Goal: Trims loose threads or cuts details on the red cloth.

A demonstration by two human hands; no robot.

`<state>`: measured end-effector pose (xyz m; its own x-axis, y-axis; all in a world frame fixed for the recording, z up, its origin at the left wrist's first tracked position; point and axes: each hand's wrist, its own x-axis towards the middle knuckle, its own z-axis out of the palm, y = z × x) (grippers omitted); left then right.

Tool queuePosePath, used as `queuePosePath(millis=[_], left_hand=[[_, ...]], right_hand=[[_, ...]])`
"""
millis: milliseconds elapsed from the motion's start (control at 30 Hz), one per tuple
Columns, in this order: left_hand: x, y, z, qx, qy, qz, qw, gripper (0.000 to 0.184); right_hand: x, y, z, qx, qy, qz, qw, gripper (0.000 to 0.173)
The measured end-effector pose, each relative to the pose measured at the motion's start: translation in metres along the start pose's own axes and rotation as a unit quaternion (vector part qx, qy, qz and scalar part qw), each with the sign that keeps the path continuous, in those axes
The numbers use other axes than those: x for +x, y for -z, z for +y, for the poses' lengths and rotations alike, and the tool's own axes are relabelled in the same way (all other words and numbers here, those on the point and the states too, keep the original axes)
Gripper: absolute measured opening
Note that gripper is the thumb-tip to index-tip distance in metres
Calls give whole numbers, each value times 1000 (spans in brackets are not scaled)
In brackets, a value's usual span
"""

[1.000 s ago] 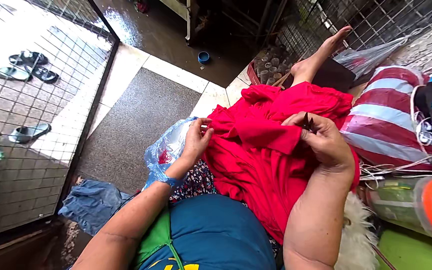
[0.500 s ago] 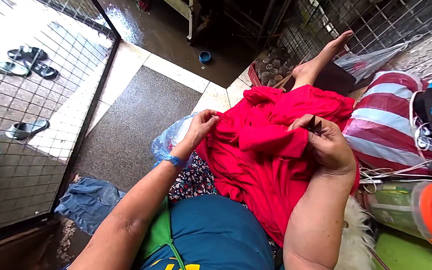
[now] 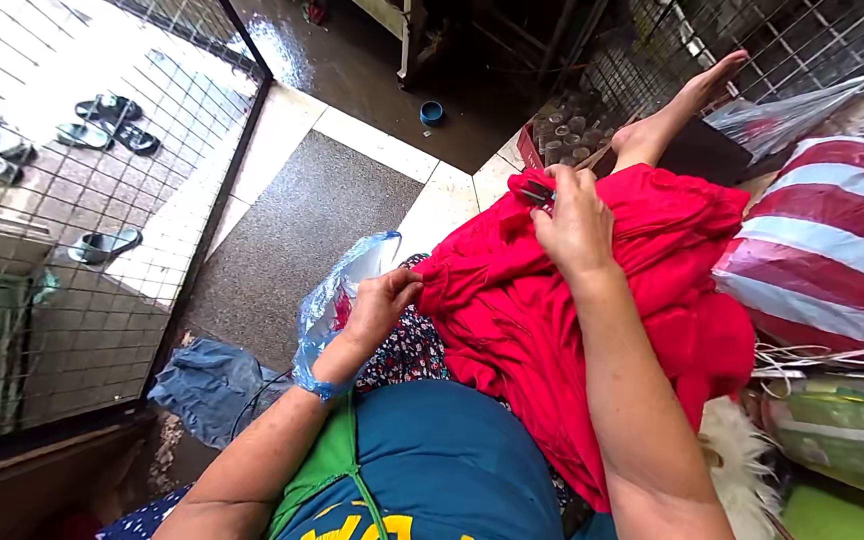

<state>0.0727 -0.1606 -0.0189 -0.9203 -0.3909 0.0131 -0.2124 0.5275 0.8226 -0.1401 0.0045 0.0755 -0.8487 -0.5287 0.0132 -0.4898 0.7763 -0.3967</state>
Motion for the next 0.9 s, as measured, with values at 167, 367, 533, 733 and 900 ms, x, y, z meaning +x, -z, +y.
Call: queuePosePath(millis=[167, 367, 533, 733, 900], left_hand=[[1, 5, -5, 47, -30, 22, 998, 16], [-1, 10, -3, 66, -31, 24, 997, 19], [1, 11, 3, 13, -100, 28, 995, 15], [1, 11, 11, -1, -139, 28, 990, 14], [2, 9, 9, -14, -131, 24, 991, 15]], right_hand=[[-34, -20, -21, 73, 156, -19, 985, 42], [-41, -35, -24, 73, 215, -254, 940, 20], [-43, -32, -23, 47, 215, -257, 941, 21], [-50, -51, -31, 9, 244, -238, 940, 19], [-49, -58, -29, -9, 239, -206, 949, 17]])
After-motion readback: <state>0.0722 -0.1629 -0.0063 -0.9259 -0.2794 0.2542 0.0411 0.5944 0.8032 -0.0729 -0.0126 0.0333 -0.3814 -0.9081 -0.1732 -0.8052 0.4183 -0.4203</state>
